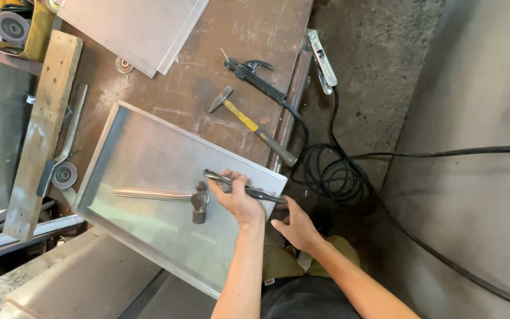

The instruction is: Fabricating a metal box by welding, hammering, and grinding sheet metal.

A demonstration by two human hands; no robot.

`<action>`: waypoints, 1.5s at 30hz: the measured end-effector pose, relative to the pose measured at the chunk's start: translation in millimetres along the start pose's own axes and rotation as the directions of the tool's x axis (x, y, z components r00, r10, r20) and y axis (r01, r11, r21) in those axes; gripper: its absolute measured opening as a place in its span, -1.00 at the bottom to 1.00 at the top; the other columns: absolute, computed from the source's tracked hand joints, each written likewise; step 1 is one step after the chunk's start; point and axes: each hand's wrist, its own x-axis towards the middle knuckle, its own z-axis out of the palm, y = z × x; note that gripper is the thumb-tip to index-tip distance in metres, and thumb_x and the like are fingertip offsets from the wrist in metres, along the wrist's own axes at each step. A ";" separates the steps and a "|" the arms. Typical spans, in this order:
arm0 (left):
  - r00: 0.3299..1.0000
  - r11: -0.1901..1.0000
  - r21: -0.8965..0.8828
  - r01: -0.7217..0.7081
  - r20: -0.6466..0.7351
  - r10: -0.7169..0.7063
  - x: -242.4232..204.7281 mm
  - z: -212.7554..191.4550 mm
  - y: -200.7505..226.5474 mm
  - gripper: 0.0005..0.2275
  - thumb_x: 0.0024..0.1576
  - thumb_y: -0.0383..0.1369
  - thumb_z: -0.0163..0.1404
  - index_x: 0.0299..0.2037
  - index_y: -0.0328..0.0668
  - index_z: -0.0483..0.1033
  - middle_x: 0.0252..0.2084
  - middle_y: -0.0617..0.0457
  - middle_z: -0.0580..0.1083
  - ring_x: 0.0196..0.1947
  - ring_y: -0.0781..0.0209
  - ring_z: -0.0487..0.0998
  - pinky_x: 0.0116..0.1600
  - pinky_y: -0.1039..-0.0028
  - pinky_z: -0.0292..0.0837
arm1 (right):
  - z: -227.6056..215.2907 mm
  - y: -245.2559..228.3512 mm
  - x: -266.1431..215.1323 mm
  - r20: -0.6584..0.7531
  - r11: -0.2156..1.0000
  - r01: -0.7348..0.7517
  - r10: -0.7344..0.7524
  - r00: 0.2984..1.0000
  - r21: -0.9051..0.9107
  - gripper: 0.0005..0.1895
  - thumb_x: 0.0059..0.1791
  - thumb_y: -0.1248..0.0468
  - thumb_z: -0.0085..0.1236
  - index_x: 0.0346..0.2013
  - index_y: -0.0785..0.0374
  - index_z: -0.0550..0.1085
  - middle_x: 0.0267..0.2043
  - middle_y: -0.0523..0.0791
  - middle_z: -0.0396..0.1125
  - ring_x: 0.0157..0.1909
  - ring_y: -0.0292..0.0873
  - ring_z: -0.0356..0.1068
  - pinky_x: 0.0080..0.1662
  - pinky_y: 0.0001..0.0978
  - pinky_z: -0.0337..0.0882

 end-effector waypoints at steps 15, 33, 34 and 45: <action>0.962 0.969 0.193 -0.156 -0.191 0.193 33.9 7.1 -18.3 -0.88 0.04 -0.48 -0.10 -0.25 -0.29 0.31 -0.37 0.04 0.34 -0.46 0.28 0.33 -0.32 0.48 0.30 | -33.7 36.9 33.4 0.006 1.000 -0.007 0.007 1.000 0.001 -0.50 -0.09 0.23 0.26 0.12 0.28 0.44 -0.21 -0.04 0.54 -0.23 -0.15 0.55 -0.14 -0.32 0.53; 0.981 0.971 0.170 -0.167 -0.071 0.181 30.8 -4.7 -42.4 -0.41 0.06 -0.44 0.04 0.32 -0.35 0.12 -0.09 0.06 0.30 -0.17 0.32 0.32 0.00 0.50 0.34 | -133.8 -115.9 212.5 -0.456 0.611 0.309 -0.769 0.447 -0.728 -0.62 -0.04 0.24 0.38 -0.01 0.31 0.46 0.06 0.05 0.28 0.16 0.17 0.24 0.19 0.03 0.27; 0.988 0.985 0.142 -0.096 -0.107 0.111 28.3 -2.5 -39.5 -0.38 0.02 -0.44 0.05 0.32 -0.33 0.11 -0.08 0.06 0.29 -0.19 0.32 0.30 -0.01 0.50 0.33 | -129.8 -127.4 221.6 -0.377 0.571 0.355 -0.789 0.484 -0.740 -0.60 -0.06 0.19 0.42 -0.04 0.28 0.46 0.01 0.01 0.28 0.13 0.15 0.27 0.18 0.04 0.28; 0.979 0.966 0.192 -0.171 -0.075 0.188 29.3 1.9 -31.6 -0.50 0.04 -0.45 0.03 0.21 -0.38 0.20 -0.15 0.06 0.30 -0.19 0.31 0.34 -0.03 0.52 0.34 | -128.9 -106.6 209.5 -0.133 0.748 0.479 -0.591 0.795 -0.460 -0.61 -0.03 0.22 0.30 0.04 0.30 0.47 -0.10 0.07 0.41 -0.04 0.11 0.42 -0.02 -0.12 0.41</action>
